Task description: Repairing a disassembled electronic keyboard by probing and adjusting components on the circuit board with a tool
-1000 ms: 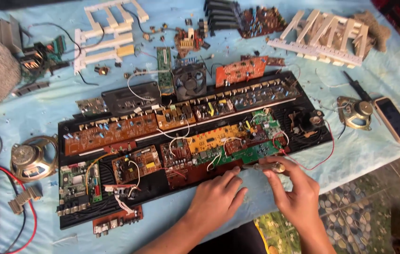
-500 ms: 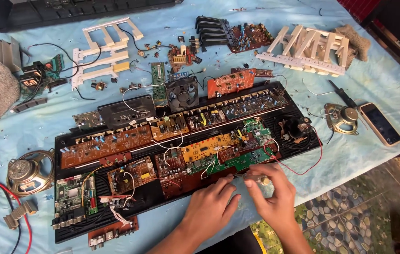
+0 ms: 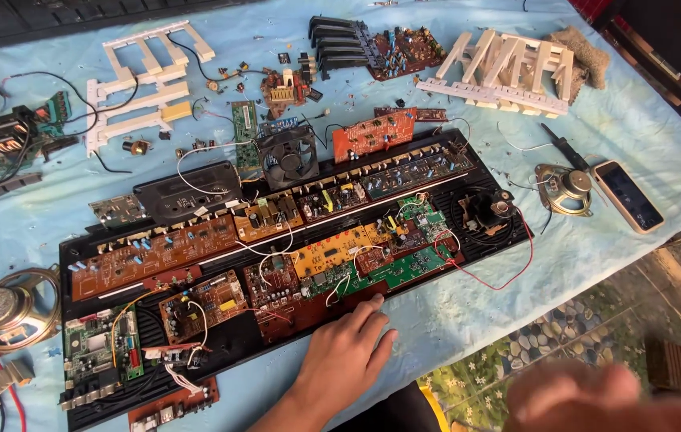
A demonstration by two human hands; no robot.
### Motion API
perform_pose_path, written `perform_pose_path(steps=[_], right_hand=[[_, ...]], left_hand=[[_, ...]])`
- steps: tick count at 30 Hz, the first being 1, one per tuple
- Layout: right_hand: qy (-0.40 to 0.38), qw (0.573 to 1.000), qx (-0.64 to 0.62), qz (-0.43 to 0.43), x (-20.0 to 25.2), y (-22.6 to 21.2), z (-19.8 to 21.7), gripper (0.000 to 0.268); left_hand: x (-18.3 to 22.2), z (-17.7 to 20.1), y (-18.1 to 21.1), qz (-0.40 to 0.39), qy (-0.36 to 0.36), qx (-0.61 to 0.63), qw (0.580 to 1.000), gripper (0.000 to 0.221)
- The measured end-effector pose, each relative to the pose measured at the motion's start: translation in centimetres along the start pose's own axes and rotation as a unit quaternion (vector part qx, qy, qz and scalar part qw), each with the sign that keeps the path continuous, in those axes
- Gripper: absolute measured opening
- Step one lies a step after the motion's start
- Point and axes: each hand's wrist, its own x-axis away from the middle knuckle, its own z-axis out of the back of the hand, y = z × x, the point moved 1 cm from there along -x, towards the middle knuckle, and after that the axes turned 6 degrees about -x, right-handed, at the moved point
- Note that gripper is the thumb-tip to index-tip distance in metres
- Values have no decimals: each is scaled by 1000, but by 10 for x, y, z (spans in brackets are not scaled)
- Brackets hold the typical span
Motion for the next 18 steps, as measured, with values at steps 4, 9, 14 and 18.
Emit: perform_pose_path(steps=[4, 9, 14, 18], right_hand=[[-172, 768, 578, 217, 7, -28, 48, 72], [-365, 867, 262, 215, -52, -3, -7, 61], [-167, 697, 539, 442, -77, 11, 8, 35], [-79, 690, 552, 462, -107, 18, 25, 16]], left_hand=[[-1, 3, 1, -5, 10, 0, 1000, 23], [-2, 4, 1, -9, 19, -5, 1000, 21], [-2, 3, 1, -10, 19, -6, 1000, 20], [-2, 3, 0, -10, 24, -6, 1000, 21]])
